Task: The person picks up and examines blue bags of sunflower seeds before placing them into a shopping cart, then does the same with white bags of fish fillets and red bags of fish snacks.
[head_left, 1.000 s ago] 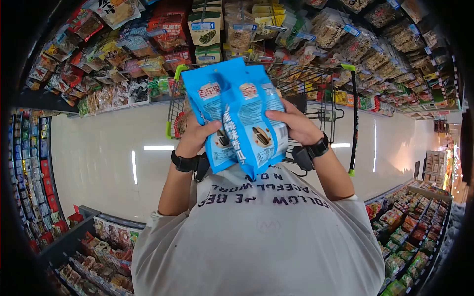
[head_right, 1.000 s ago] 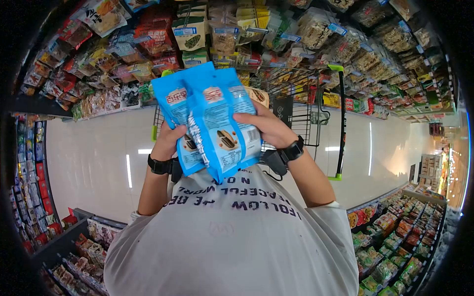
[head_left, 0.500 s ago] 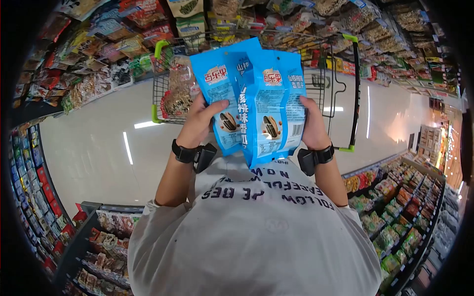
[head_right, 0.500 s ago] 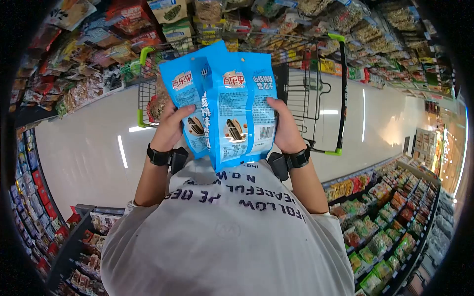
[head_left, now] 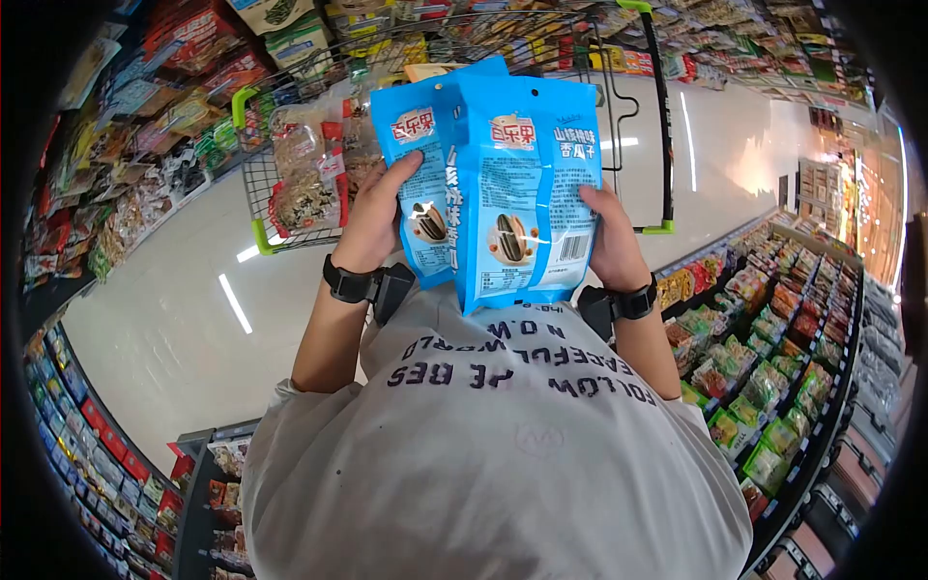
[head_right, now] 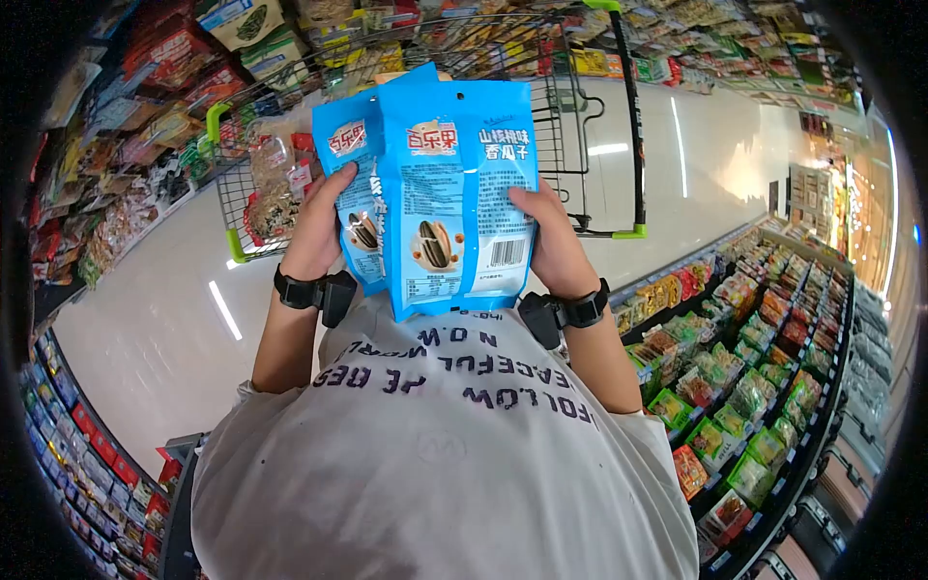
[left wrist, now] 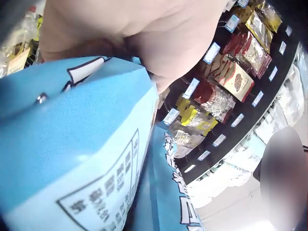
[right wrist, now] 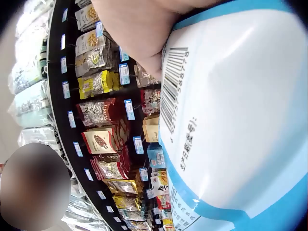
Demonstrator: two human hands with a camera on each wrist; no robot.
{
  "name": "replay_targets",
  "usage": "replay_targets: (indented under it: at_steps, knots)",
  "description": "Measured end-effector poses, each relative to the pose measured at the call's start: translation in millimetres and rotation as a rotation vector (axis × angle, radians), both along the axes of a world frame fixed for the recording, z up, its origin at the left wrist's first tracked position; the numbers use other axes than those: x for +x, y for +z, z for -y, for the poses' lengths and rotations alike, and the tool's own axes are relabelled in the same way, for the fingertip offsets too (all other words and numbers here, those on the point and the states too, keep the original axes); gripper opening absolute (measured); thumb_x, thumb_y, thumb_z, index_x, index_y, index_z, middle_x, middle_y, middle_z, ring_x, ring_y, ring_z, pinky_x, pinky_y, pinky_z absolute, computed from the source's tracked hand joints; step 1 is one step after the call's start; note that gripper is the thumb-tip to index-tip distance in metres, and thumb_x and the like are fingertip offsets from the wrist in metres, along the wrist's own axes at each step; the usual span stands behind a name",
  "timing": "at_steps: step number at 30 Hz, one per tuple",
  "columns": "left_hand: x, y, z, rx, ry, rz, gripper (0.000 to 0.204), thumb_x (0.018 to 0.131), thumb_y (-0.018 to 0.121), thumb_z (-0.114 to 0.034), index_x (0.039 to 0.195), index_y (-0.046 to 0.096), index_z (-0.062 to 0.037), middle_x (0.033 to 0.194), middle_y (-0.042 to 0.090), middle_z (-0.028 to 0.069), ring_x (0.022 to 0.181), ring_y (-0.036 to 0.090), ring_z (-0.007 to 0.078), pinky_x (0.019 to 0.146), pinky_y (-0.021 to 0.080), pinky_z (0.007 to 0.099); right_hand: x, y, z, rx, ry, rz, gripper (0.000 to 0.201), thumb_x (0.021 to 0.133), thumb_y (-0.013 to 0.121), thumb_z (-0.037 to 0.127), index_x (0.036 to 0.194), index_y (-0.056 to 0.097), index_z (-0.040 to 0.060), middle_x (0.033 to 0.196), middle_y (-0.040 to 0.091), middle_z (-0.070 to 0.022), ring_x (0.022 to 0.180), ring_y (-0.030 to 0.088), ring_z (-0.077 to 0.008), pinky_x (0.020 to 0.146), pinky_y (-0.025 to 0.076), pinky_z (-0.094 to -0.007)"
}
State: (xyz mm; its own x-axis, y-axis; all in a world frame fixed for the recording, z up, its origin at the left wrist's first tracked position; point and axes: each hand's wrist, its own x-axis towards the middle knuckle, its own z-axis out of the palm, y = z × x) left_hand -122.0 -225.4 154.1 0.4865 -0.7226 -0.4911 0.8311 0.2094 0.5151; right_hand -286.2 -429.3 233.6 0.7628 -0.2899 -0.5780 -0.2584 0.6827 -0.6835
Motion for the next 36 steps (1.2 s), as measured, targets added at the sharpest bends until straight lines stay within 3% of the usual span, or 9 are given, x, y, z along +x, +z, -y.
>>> replay_targets:
  at_steps: [4, 6, 15, 18, 23, 27, 29, 30, 36]
  knots:
    - [-11, -9, 5, -0.114, -0.052, -0.156, 0.035, 0.093, 0.054, -0.020, 0.122, 0.052, -0.0009, 0.114, 0.062, 0.0107, 0.101, 0.062, 0.0186, 0.087, 0.049, 0.0320, -25, 0, 12, -0.104, 0.111, 0.026, 0.058, 0.082, 0.065, 0.013, 0.132, 0.039, 0.0003, 0.121, 0.058, -0.0137, 0.105, 0.062, -0.0234, 0.091, 0.051, -0.0368]
    - [-17, -9, 8, -0.139, -0.055, -0.215, 0.036, 0.092, 0.054, -0.019, 0.123, 0.051, -0.0011, 0.116, 0.061, 0.0107, 0.102, 0.061, 0.0187, 0.087, 0.049, 0.0321, -32, -1, 12, -0.139, 0.093, -0.008, 0.057, 0.083, 0.064, 0.013, 0.133, 0.039, 0.0012, 0.122, 0.058, -0.0132, 0.106, 0.061, -0.0228, 0.091, 0.050, -0.0365]
    - [-31, 8, 19, -0.025, -0.078, 0.144, 0.047, 0.086, 0.061, -0.004, 0.129, 0.042, -0.0007, 0.120, 0.058, 0.0095, 0.107, 0.058, 0.0192, 0.091, 0.048, 0.0327, -49, -12, 33, -0.198, 0.054, 0.075, 0.047, 0.089, 0.061, 0.014, 0.131, 0.042, 0.0044, 0.120, 0.059, -0.0087, 0.109, 0.059, -0.0182, 0.093, 0.048, -0.0341]
    - [-32, 27, 20, 0.065, 0.022, 0.327, 0.047, 0.086, 0.061, -0.001, 0.129, 0.042, -0.0006, 0.119, 0.058, 0.0110, 0.106, 0.058, 0.0194, 0.090, 0.049, 0.0322, -54, -8, 54, -0.195, 0.026, 0.127, 0.044, 0.089, 0.061, 0.014, 0.128, 0.044, 0.0018, 0.119, 0.060, -0.0088, 0.105, 0.061, -0.0174, 0.091, 0.049, -0.0324]
    - [-42, 44, 23, 0.109, 0.095, 0.376, 0.044, 0.086, 0.060, 0.000, 0.127, 0.044, -0.0025, 0.119, 0.058, 0.0110, 0.103, 0.060, 0.0202, 0.087, 0.051, 0.0331, -65, -1, 87, -0.162, 0.006, 0.215, 0.043, 0.089, 0.059, 0.014, 0.127, 0.044, 0.0013, 0.118, 0.060, -0.0103, 0.103, 0.062, -0.0179, 0.090, 0.051, -0.0322]
    - [-63, 54, 33, 0.142, 0.083, 0.310, 0.042, 0.086, 0.059, -0.002, 0.125, 0.044, -0.0026, 0.119, 0.059, 0.0122, 0.104, 0.061, 0.0224, 0.089, 0.051, 0.0359, -85, -13, 109, 0.075, -0.114, 0.376, 0.054, 0.088, 0.062, 0.013, 0.135, 0.037, 0.0016, 0.125, 0.056, -0.0102, 0.109, 0.058, -0.0184, 0.093, 0.049, -0.0333]
    - [-73, 58, 40, 0.135, 0.113, 0.309, 0.038, 0.086, 0.059, -0.002, 0.122, 0.046, -0.0018, 0.117, 0.060, 0.0120, 0.103, 0.061, 0.0217, 0.088, 0.052, 0.0356, -93, -25, 114, 0.288, 0.031, 0.465, 0.054, 0.087, 0.062, 0.010, 0.134, 0.038, 0.0018, 0.127, 0.054, -0.0110, 0.110, 0.058, -0.0191, 0.094, 0.048, -0.0346]
    - [-76, 59, 43, 0.142, 0.118, 0.298, 0.037, 0.086, 0.060, -0.001, 0.120, 0.048, -0.0011, 0.116, 0.061, 0.0115, 0.101, 0.062, 0.0210, 0.088, 0.051, 0.0349, -90, -22, 113, 0.110, 0.100, 0.377, 0.054, 0.085, 0.063, 0.007, 0.133, 0.040, 0.0019, 0.127, 0.055, -0.0114, 0.109, 0.059, -0.0194, 0.094, 0.048, -0.0347]
    - [-99, 65, 51, 0.299, 0.136, 0.416, 0.040, 0.086, 0.060, -0.001, 0.123, 0.047, -0.0014, 0.117, 0.060, 0.0109, 0.102, 0.061, 0.0203, 0.087, 0.051, 0.0335, -89, -34, 128, -0.036, 0.162, 0.286, 0.052, 0.082, 0.068, 0.004, 0.128, 0.045, 0.0015, 0.120, 0.060, -0.0099, 0.107, 0.059, -0.0182, 0.092, 0.048, -0.0326]
